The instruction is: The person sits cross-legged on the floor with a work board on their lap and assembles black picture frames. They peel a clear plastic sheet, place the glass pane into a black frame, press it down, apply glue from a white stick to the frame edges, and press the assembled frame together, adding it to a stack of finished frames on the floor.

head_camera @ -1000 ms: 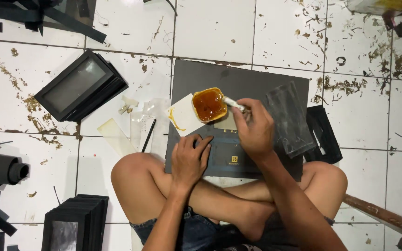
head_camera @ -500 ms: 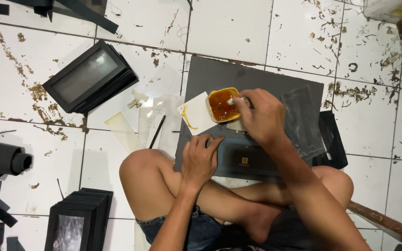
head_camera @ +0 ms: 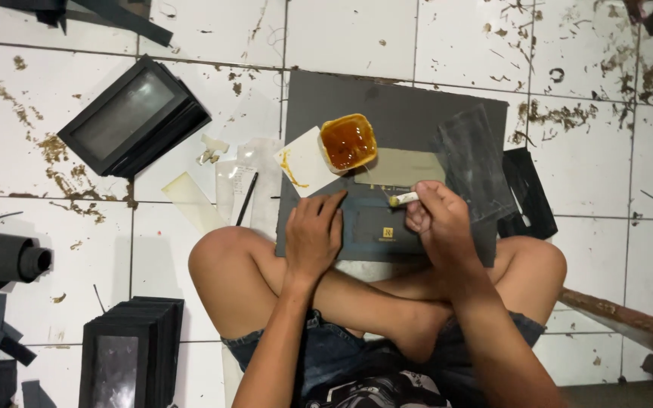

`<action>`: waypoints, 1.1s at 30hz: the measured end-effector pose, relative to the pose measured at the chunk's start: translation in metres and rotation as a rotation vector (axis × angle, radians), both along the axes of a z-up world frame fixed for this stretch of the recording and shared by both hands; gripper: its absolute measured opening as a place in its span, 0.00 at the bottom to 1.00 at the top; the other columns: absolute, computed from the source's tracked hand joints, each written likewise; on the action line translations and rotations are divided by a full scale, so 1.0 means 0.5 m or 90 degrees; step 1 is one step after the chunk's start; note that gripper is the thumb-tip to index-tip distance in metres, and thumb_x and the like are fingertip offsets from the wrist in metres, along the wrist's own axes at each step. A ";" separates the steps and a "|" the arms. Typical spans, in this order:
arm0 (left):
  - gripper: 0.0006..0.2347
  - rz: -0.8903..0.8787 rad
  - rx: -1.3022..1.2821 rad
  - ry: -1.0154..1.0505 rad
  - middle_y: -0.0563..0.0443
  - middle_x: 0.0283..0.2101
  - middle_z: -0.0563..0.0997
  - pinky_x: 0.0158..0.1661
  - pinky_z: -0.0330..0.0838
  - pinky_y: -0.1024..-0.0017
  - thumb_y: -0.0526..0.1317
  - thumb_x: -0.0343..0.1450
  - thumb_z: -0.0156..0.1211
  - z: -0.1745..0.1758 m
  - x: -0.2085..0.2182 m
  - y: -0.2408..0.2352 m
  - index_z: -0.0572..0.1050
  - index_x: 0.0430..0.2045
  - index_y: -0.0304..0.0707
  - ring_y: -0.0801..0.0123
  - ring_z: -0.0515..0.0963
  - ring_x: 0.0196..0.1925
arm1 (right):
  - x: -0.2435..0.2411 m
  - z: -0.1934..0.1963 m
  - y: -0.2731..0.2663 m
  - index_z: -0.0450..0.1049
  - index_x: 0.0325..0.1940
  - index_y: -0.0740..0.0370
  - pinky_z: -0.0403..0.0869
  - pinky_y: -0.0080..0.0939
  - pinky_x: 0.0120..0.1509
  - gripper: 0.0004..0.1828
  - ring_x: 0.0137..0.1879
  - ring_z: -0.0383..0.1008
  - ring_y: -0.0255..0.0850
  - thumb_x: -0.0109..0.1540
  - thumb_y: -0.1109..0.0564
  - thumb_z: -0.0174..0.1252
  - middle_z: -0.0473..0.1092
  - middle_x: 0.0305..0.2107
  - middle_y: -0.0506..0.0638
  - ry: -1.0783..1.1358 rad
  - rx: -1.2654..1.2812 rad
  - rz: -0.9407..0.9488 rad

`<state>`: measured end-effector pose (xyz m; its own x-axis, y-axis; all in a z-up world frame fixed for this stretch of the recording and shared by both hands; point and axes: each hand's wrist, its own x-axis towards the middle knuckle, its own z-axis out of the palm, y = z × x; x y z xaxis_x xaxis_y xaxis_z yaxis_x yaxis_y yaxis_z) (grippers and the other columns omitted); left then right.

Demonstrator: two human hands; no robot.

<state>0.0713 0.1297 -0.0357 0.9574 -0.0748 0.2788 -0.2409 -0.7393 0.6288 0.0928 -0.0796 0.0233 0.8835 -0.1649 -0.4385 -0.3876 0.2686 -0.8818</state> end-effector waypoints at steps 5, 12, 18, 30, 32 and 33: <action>0.13 -0.076 -0.080 0.024 0.49 0.39 0.78 0.40 0.72 0.62 0.36 0.71 0.61 0.008 -0.004 0.020 0.80 0.49 0.50 0.54 0.78 0.44 | -0.062 -0.017 -0.067 0.70 0.49 0.64 0.63 0.27 0.26 0.08 0.22 0.65 0.31 0.71 0.57 0.53 0.70 0.22 0.51 -0.015 -0.038 -0.155; 0.18 -0.173 -0.017 0.034 0.44 0.49 0.73 0.44 0.69 0.57 0.40 0.70 0.66 -0.004 -0.010 0.041 0.76 0.56 0.49 0.49 0.73 0.52 | -0.079 -0.037 -0.135 0.79 0.40 0.56 0.69 0.33 0.27 0.04 0.23 0.72 0.34 0.67 0.56 0.63 0.75 0.20 0.47 -0.069 -0.623 -0.160; 0.18 -0.185 -0.003 0.037 0.45 0.50 0.72 0.44 0.67 0.60 0.41 0.71 0.65 -0.006 -0.009 0.041 0.75 0.56 0.50 0.52 0.72 0.52 | -0.075 -0.074 -0.144 0.80 0.38 0.50 0.74 0.43 0.35 0.02 0.28 0.77 0.46 0.65 0.56 0.66 0.74 0.19 0.48 -0.173 -0.838 -0.064; 0.18 -0.184 0.024 0.037 0.47 0.50 0.71 0.43 0.66 0.63 0.43 0.71 0.65 -0.012 -0.007 0.042 0.75 0.56 0.51 0.55 0.71 0.52 | -0.067 -0.079 -0.083 0.79 0.40 0.49 0.76 0.49 0.40 0.03 0.34 0.79 0.53 0.67 0.52 0.63 0.75 0.21 0.51 -0.113 -0.777 -0.003; 0.17 -0.184 0.021 0.041 0.48 0.51 0.71 0.43 0.66 0.63 0.43 0.72 0.64 -0.010 -0.007 0.043 0.75 0.56 0.51 0.55 0.71 0.53 | -0.064 -0.079 -0.067 0.79 0.40 0.49 0.76 0.48 0.39 0.02 0.32 0.79 0.52 0.67 0.52 0.63 0.75 0.20 0.51 -0.136 -0.771 -0.001; 0.16 -0.186 0.019 0.044 0.48 0.51 0.71 0.43 0.66 0.64 0.43 0.72 0.64 -0.009 -0.007 0.043 0.76 0.56 0.51 0.55 0.70 0.53 | -0.063 -0.079 -0.058 0.79 0.40 0.50 0.75 0.47 0.37 0.02 0.30 0.78 0.50 0.67 0.53 0.63 0.74 0.19 0.50 -0.158 -0.764 -0.001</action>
